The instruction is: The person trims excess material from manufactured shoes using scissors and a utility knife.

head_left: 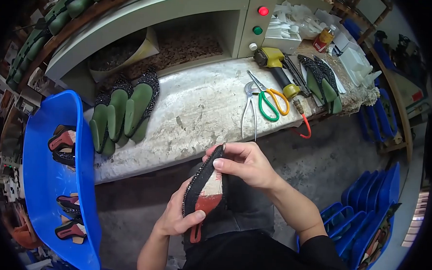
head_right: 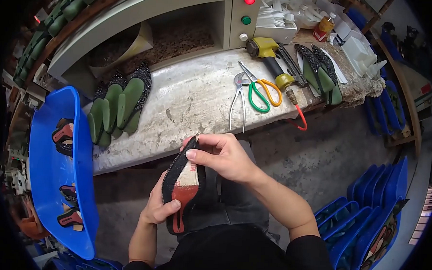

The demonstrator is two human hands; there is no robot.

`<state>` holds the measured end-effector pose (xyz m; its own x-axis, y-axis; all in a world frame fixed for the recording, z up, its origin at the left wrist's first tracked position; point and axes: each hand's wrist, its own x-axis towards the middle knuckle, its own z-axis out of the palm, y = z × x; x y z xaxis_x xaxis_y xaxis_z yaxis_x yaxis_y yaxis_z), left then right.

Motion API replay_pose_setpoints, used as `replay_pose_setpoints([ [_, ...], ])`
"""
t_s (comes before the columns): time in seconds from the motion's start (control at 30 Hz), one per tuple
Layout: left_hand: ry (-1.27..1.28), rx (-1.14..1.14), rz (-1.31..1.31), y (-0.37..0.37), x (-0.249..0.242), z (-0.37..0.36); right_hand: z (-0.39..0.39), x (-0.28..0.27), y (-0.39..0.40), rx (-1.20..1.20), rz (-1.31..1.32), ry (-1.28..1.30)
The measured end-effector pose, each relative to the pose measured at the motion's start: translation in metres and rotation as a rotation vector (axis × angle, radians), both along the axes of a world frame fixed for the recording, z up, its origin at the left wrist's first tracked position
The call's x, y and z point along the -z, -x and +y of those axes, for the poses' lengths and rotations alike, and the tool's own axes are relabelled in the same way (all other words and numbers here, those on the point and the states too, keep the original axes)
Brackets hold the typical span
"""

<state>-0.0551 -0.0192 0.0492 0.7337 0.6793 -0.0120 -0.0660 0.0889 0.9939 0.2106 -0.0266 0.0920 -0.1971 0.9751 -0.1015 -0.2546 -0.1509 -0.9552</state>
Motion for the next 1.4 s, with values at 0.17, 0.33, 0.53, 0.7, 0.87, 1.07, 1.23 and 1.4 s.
replay_pose_setpoints([
  [0.17,0.225,-0.006,-0.096,0.016,0.011,-0.010,0.035,0.014,-0.082,0.520,-0.382,-0.235],
  [0.33,0.404,0.016,-0.161,0.022,0.003,-0.015,0.050,0.073,-0.155,0.615,-1.391,-0.234],
  [0.53,0.582,-0.016,-0.193,0.035,0.000,-0.024,0.063,0.091,-0.167,0.693,-1.371,-0.242],
  [0.7,0.615,-0.027,-0.191,0.043,-0.009,-0.029,0.049,0.091,-0.179,0.715,-1.102,-0.274],
  [0.87,0.727,-0.085,-0.325,0.045,-0.002,-0.038,-0.016,-0.001,-0.127,0.592,-0.396,-0.165],
  [1.07,1.024,0.174,-0.633,0.054,0.020,-0.023,-0.087,-0.092,-0.077,0.121,-0.948,-0.333],
  [1.23,1.102,0.292,-0.705,0.064,0.031,-0.022,-0.093,-0.113,-0.076,-0.103,-1.132,-0.526],
  [1.4,1.106,0.300,-0.601,0.061,0.018,-0.023,-0.091,-0.111,-0.073,-0.203,-1.147,-0.592],
])
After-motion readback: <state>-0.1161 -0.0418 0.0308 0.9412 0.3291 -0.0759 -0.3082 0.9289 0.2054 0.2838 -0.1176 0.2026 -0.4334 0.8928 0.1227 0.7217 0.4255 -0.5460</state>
